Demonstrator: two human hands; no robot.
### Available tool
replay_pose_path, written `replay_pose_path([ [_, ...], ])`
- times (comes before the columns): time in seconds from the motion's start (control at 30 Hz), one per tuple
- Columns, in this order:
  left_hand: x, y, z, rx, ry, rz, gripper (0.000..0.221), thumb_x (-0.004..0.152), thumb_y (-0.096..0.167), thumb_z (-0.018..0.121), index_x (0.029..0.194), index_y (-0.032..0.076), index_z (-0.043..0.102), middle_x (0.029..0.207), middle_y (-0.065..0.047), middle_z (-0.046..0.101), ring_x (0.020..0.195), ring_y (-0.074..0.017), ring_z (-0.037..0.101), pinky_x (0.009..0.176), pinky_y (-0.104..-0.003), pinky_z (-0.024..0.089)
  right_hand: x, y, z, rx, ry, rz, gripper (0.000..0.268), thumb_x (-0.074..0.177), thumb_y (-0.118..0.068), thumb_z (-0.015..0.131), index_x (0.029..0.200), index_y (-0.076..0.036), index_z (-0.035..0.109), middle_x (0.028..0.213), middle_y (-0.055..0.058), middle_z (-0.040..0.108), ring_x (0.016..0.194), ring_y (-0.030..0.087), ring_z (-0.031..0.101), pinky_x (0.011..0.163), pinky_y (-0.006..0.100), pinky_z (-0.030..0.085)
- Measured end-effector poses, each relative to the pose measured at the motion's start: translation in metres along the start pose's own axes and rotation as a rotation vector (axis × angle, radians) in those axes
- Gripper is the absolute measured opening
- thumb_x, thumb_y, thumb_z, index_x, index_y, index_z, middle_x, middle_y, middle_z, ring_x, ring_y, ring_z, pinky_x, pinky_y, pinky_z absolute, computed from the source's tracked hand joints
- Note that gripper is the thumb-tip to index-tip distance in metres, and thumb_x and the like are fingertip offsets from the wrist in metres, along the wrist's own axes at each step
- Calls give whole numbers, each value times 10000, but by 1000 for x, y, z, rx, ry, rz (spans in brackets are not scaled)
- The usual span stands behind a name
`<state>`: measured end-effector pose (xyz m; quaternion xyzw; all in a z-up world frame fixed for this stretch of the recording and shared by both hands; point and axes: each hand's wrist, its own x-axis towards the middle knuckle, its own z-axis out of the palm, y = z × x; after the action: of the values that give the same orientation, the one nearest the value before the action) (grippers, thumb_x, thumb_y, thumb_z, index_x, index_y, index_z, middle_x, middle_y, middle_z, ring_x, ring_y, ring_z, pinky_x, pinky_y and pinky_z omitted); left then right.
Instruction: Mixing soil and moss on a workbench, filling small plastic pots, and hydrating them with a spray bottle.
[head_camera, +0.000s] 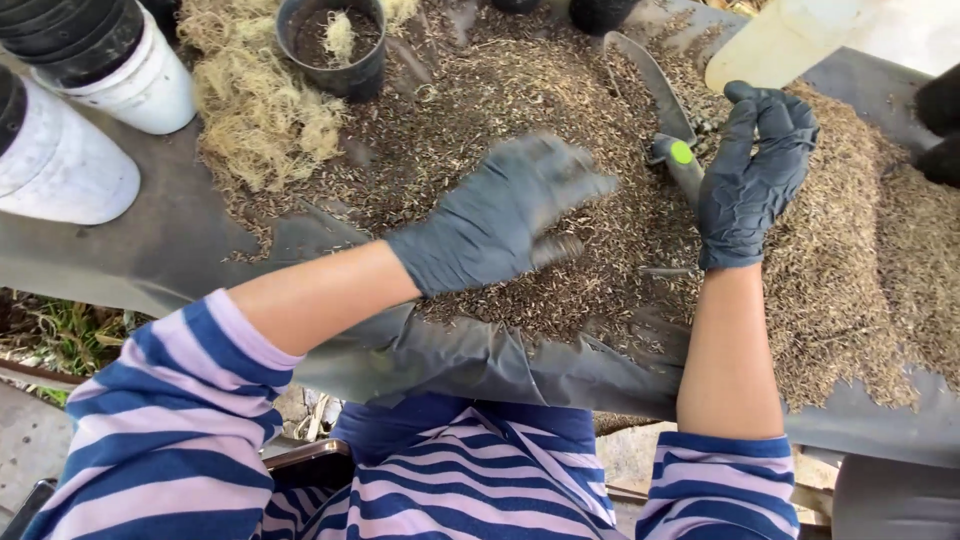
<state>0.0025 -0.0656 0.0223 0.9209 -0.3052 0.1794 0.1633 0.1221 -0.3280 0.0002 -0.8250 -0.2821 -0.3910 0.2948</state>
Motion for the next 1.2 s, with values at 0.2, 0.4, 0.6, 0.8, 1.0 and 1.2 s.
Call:
replay_pose_path([
  [0.2, 22, 36, 127, 52, -131, 347, 421, 1011, 287, 429, 1411, 275, 558, 1514, -52, 507, 1489, -343, 348, 1185, -731, 105, 3, 7, 3, 62, 85, 138, 295, 1114, -215, 547, 1127, -7, 757, 1087, 136, 645, 1066, 311, 546, 951, 465, 420],
  [0.4, 46, 33, 104, 185, -258, 427, 534, 923, 652, 472, 1331, 325, 580, 1312, -55, 576, 1122, -350, 559, 998, -611, 365, -1, 18, 5, -158, 32, -77, 479, 1030, -406, 711, 1258, 12, 666, 1135, 178, 634, 1080, 338, 579, 969, 484, 479],
  [0.6, 44, 1, 83, 405, -178, 416, 157, 1008, 320, 512, 1089, 286, 643, 1048, -15, 624, 929, -247, 556, 834, -442, 414, -6, 18, 6, -75, -23, -7, 493, 931, -352, 962, 1206, -4, 748, 1121, 139, 663, 1090, 339, 549, 1012, 468, 427],
  [0.8, 52, -43, 36, 814, -97, 329, 141, 1058, 159, 456, 938, 233, 464, 784, 16, 291, 719, -166, 326, 678, -309, 380, -4, 15, 6, -226, -64, -157, 513, 948, -334, 993, 1231, 4, 731, 1176, 167, 677, 1111, 344, 561, 963, 452, 452],
  [1.0, 43, -62, -5, 432, 28, 80, 286, 1156, 487, 317, 1059, 266, 472, 784, 32, 362, 676, -175, 367, 714, -345, 385, 0, -3, 6, -41, -57, 45, 237, 1039, -178, 884, 1162, -20, 757, 1171, 160, 646, 1089, 332, 524, 917, 434, 420],
  [1.2, -17, -1, 35, 192, -158, 305, 508, 1022, 526, 297, 1469, 361, 472, 1455, -48, 492, 1350, -297, 408, 1121, -607, 254, -3, -2, 11, -34, -61, 72, 223, 1036, -189, 887, 1155, -42, 769, 1168, 138, 668, 1111, 323, 532, 969, 425, 405],
])
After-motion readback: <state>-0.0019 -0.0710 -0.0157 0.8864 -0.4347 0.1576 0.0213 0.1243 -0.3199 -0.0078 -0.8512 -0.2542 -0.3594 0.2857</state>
